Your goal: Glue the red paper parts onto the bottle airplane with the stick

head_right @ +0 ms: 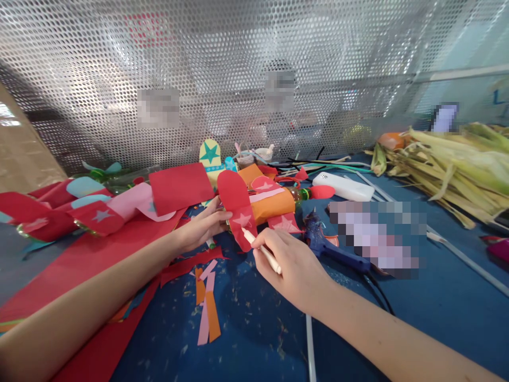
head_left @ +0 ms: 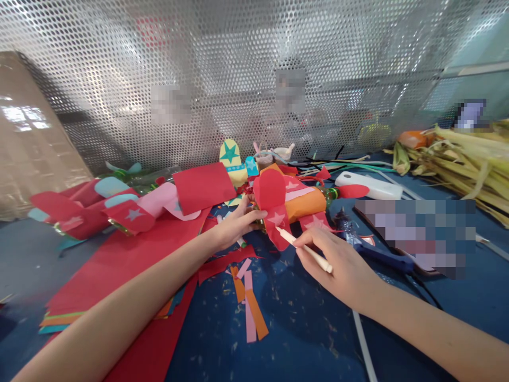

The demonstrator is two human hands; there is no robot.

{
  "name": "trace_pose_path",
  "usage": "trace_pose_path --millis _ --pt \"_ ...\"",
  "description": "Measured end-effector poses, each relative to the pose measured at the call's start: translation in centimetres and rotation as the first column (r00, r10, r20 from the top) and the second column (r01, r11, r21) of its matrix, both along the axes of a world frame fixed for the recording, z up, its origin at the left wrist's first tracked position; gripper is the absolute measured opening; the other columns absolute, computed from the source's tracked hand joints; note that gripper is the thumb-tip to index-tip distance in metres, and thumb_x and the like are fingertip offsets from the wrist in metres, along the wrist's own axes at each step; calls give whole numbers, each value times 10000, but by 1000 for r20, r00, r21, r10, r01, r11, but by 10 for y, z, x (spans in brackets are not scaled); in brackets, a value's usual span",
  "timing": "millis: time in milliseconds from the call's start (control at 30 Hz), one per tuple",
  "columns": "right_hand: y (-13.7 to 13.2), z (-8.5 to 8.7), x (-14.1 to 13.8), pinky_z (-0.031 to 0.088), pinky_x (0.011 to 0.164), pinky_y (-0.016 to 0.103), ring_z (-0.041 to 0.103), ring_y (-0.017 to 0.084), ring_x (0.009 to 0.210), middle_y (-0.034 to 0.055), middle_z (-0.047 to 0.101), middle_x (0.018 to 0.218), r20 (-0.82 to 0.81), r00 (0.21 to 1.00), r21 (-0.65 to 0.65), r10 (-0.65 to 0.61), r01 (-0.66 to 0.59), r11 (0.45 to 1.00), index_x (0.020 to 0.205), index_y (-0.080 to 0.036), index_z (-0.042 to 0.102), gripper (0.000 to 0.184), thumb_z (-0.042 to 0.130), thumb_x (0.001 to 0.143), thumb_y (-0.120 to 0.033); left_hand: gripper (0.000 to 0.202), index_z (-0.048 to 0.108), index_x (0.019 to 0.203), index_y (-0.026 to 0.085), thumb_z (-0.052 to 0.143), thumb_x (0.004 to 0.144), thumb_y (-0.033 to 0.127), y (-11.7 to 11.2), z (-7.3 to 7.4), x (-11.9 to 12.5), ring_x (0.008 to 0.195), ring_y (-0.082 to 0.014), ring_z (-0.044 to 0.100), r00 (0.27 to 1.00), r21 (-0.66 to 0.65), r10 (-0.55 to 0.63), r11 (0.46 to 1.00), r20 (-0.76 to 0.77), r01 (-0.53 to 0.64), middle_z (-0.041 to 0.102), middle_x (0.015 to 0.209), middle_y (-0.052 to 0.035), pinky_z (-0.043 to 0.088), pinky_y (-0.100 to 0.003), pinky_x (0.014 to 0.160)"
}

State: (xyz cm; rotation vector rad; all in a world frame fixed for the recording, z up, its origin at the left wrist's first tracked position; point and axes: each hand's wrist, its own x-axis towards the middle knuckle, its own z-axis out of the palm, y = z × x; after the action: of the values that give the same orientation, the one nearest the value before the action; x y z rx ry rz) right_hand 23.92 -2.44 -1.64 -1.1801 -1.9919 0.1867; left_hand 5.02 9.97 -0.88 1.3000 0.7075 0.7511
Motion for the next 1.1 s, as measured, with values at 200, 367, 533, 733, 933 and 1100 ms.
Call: trace_pose_path --millis 200,367,533,733,933,1100 --pt "0 -1 0 460 588 262 591 139 646 3 594 729 -3 1000 4 -15 15 1000 875 -209 487 77 432 917 -175 528 434 1157 220 711 715 301 0 0 0 1057 -278 616 1000 3 4 1000 -13 -4 631 1121 -83 464 -460 918" --pt "1 -2 1 457 588 261 597 138 650 4 598 732 -5 1000 5 -10 10 1000 871 -205 485 78 435 920 -173 527 435 1139 223 718 699 289 2 -1 1 1015 -262 626 1000 -2 9 1000 -5 -9 632 1108 -76 477 -437 885" --pt "1 -2 1 465 594 265 604 143 658 8 600 737 -11 1000 14 -10 10 1000 880 -204 490 71 437 921 -182 551 441 1162 222 725 693 281 4 -3 1 1001 -265 631 1000 -9 13 1000 -3 -13 635 1092 -80 480 -429 874" --pt "1 -2 1 468 593 259 604 138 654 7 605 740 -20 1000 22 -17 17 1000 882 -204 494 71 439 924 -190 591 425 1231 236 712 716 275 2 -2 0 969 -246 639 1000 -1 1 1000 0 -1 643 1086 -69 473 -427 882" --pt "1 -1 1 465 587 255 606 137 651 0 600 727 -2 1000 29 -11 11 1000 882 -205 491 63 449 917 -172 594 421 1235 258 705 712 259 2 -1 0 945 -215 630 1000 -10 -7 1000 10 7 644 1081 -44 476 -406 880" --pt "1 -2 1 474 612 257 616 136 676 4 615 752 -25 999 46 -24 25 999 896 -205 491 60 448 917 -169 527 444 1163 230 710 711 274 4 -3 0 903 -210 635 1000 -2 -1 1000 -4 1 640 1054 -52 484 -406 858"
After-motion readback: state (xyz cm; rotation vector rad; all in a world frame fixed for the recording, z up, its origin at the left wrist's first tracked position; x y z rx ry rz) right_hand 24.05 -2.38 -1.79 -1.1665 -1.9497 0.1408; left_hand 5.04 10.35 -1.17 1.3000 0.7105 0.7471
